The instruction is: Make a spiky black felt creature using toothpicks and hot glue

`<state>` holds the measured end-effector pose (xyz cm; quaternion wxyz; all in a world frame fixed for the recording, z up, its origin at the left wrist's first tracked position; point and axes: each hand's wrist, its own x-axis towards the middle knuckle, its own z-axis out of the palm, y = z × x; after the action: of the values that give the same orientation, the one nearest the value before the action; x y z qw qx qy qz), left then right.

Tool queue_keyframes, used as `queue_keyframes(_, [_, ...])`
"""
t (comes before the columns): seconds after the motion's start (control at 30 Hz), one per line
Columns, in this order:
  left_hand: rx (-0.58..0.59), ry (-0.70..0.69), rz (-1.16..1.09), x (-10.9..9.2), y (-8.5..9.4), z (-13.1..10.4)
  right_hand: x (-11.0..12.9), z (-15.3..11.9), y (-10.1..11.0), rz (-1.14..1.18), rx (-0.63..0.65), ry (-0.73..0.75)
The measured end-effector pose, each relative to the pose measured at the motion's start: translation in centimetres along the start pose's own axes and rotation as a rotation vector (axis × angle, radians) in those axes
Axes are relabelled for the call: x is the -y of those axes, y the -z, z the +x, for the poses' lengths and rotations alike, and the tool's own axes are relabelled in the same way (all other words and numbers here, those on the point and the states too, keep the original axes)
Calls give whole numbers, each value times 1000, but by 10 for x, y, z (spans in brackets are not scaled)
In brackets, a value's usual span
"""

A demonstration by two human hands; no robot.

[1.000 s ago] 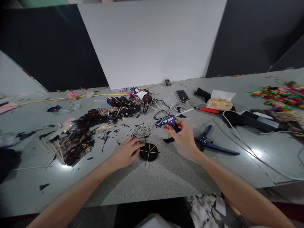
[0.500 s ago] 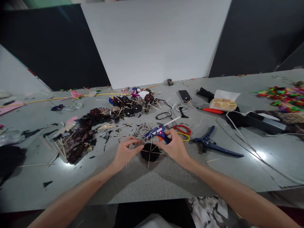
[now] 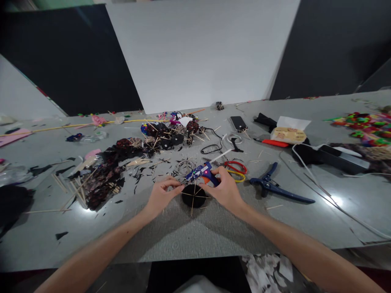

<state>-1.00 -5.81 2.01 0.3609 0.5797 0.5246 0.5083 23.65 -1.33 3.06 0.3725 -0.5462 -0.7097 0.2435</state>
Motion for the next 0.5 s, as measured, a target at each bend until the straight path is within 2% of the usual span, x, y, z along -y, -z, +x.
queue_keyframes(0.27, [-20,-27,69,8,7,5,2,1,5,15,-45,-12])
queue_keyframes(0.37, [-72,-110,200,14,21,15,-5,5,8,31,-62,-17])
queue_keyframes(0.5, [-153,-283,430,25,49,33,-16,14,15,73,-83,39])
